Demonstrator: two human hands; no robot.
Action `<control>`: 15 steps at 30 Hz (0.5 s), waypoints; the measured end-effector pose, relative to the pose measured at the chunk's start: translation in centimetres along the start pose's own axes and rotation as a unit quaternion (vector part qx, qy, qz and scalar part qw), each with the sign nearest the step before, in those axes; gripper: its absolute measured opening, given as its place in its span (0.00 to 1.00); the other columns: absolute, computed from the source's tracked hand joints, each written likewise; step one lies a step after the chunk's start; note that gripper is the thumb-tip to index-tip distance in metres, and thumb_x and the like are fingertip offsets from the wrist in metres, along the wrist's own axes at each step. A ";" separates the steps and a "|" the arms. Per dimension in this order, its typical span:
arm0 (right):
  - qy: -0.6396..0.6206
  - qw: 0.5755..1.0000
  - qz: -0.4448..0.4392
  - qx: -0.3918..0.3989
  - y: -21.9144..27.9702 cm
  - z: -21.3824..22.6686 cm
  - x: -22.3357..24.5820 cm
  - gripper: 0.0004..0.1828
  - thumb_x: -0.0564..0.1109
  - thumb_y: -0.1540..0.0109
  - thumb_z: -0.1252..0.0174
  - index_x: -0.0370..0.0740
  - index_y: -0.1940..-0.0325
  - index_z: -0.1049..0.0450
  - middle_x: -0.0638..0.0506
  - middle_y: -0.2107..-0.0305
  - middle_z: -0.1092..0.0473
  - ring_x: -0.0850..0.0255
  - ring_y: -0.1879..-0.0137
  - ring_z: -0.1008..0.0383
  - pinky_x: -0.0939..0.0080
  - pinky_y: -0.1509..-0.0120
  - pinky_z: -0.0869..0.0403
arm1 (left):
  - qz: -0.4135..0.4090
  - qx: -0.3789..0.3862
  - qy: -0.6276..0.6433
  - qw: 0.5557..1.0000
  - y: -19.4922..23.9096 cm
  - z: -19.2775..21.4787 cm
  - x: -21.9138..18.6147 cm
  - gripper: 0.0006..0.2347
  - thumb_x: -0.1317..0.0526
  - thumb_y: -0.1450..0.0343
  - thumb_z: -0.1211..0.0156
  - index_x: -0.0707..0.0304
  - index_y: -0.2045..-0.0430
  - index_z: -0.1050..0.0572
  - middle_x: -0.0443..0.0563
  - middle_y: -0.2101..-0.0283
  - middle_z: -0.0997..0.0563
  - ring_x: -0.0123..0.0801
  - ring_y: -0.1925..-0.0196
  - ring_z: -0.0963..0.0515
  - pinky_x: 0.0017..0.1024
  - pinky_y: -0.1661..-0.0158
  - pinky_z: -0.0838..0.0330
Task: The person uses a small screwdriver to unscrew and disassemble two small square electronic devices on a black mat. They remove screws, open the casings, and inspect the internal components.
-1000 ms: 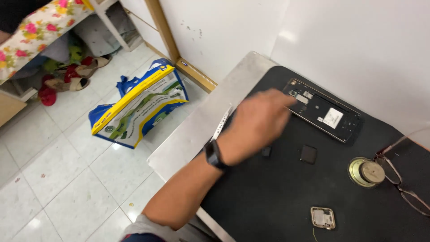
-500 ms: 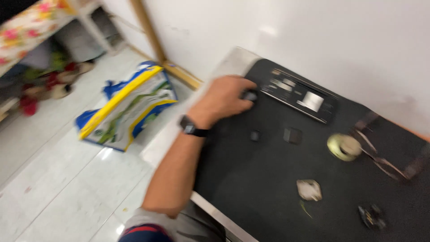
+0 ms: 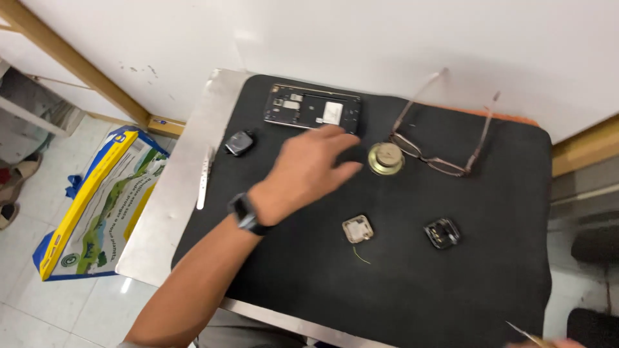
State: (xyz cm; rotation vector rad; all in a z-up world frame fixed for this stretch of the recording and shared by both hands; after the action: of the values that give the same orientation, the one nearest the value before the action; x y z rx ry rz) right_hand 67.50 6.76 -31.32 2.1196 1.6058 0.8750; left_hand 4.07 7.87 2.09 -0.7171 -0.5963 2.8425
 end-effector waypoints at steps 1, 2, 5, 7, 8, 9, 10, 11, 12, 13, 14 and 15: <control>-0.022 1.000 0.008 0.005 -1.8 -4.4 -2.9 0.24 0.64 0.34 0.55 0.40 0.59 0.30 0.48 0.63 0.35 0.61 0.66 0.30 0.52 0.56 0.27 | 0.001 0.016 -0.010 1.000 -0.6 -1.9 -0.7 0.16 0.55 0.32 0.35 0.60 0.52 0.19 0.53 0.58 0.18 0.50 0.55 0.17 0.44 0.61 0.24; -0.044 0.999 0.016 0.010 -2.4 -9.2 -5.7 0.25 0.64 0.34 0.55 0.40 0.59 0.30 0.48 0.62 0.35 0.61 0.66 0.31 0.52 0.56 0.27 | 0.001 0.031 -0.020 0.999 -1.1 -3.8 -1.4 0.19 0.51 0.30 0.39 0.62 0.49 0.21 0.51 0.58 0.19 0.49 0.58 0.18 0.46 0.66 0.26; 0.061 0.889 0.427 0.153 -1.8 -19.7 -3.0 0.24 0.35 0.33 0.44 0.21 0.33 0.28 0.17 0.48 0.25 0.24 0.50 0.24 0.29 0.47 0.30 | 0.036 0.069 -0.067 0.995 -2.8 -7.5 -2.4 0.21 0.40 0.35 0.32 0.59 0.65 0.23 0.50 0.71 0.23 0.49 0.68 0.21 0.46 0.73 0.28; 0.125 0.856 0.501 -0.007 -1.7 -22.8 -5.0 0.19 0.39 0.29 0.48 0.28 0.35 0.28 0.26 0.52 0.24 0.36 0.57 0.23 0.33 0.49 0.26 | 0.036 0.061 -0.076 0.995 -3.3 -8.9 -1.9 0.16 0.46 0.36 0.35 0.58 0.71 0.27 0.50 0.73 0.22 0.51 0.69 0.22 0.47 0.74 0.31; 0.188 0.794 0.552 -0.172 -0.8 -23.9 -5.8 0.15 0.42 0.26 0.52 0.35 0.37 0.28 0.35 0.57 0.22 0.48 0.63 0.22 0.38 0.50 0.21 | 0.034 0.050 -0.083 0.995 -3.6 -9.4 -1.7 0.11 0.52 0.37 0.38 0.57 0.77 0.31 0.50 0.75 0.21 0.52 0.71 0.23 0.48 0.75 0.34; 0.183 0.796 0.550 -0.172 -0.8 -22.9 -5.6 0.15 0.42 0.26 0.52 0.35 0.37 0.28 0.35 0.57 0.22 0.48 0.63 0.22 0.38 0.50 0.21 | 0.035 0.055 -0.086 0.994 -3.8 -8.3 -2.0 0.11 0.52 0.37 0.38 0.57 0.77 0.31 0.50 0.75 0.21 0.52 0.71 0.23 0.48 0.75 0.34; 0.159 0.813 0.540 -0.151 -1.0 -21.9 -5.5 0.14 0.44 0.26 0.49 0.39 0.38 0.26 0.35 0.58 0.23 0.49 0.65 0.23 0.38 0.52 0.23 | 0.091 0.086 -0.060 0.990 -3.9 -7.5 -1.5 0.12 0.47 0.38 0.40 0.53 0.76 0.27 0.48 0.74 0.19 0.51 0.69 0.21 0.47 0.71 0.32; 0.134 0.828 0.528 -0.131 -1.1 -20.9 -5.7 0.13 0.45 0.27 0.46 0.42 0.40 0.24 0.35 0.60 0.24 0.50 0.67 0.24 0.37 0.53 0.25 | 0.147 0.118 -0.033 0.981 -3.8 -6.8 -1.1 0.15 0.41 0.39 0.42 0.49 0.75 0.23 0.46 0.73 0.17 0.49 0.67 0.19 0.45 0.68 0.30; 0.129 0.830 0.526 -0.133 -0.9 -21.7 -5.7 0.13 0.45 0.27 0.46 0.42 0.40 0.24 0.35 0.60 0.24 0.50 0.67 0.24 0.37 0.53 0.25 | 0.147 0.124 -0.035 0.981 -4.0 -5.7 -1.0 0.15 0.41 0.39 0.42 0.49 0.75 0.23 0.46 0.73 0.17 0.49 0.67 0.19 0.45 0.68 0.30; 0.137 0.827 0.531 -0.122 -0.7 -22.7 -5.5 0.13 0.46 0.25 0.47 0.41 0.40 0.23 0.37 0.60 0.23 0.52 0.68 0.23 0.39 0.54 0.23 | 0.201 0.128 0.008 0.971 -4.0 -4.7 -0.3 0.15 0.42 0.39 0.41 0.48 0.74 0.21 0.42 0.71 0.16 0.37 0.67 0.19 0.38 0.66 0.30; 0.144 0.825 0.535 -0.112 -0.5 -23.8 -5.3 0.13 0.47 0.24 0.48 0.41 0.41 0.23 0.39 0.61 0.21 0.53 0.68 0.21 0.40 0.56 0.21 | 0.254 0.131 0.050 0.957 -4.0 -3.8 0.4 0.15 0.42 0.40 0.41 0.48 0.73 0.18 0.37 0.70 0.15 0.26 0.67 0.19 0.30 0.65 0.31; 0.142 0.826 0.533 -0.113 -0.4 -24.4 -5.3 0.13 0.47 0.24 0.48 0.41 0.41 0.23 0.39 0.61 0.21 0.53 0.68 0.21 0.40 0.56 0.21 | 0.255 0.135 0.049 0.956 -4.2 -3.1 0.5 0.15 0.42 0.40 0.41 0.48 0.73 0.18 0.37 0.70 0.15 0.26 0.67 0.19 0.30 0.65 0.31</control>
State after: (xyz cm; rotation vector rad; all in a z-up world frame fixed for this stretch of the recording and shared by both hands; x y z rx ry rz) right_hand 50.39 -0.48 -14.68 2.7194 0.1849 1.6379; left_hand 5.35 12.86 1.10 -1.0818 0.0072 3.2224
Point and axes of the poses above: each hand's wrist, its own y-axis away from the middle knuckle, its own z-axis out of the back of the hand, x = y × z, the point moved 7 cm from there along -y, towards the middle knuckle
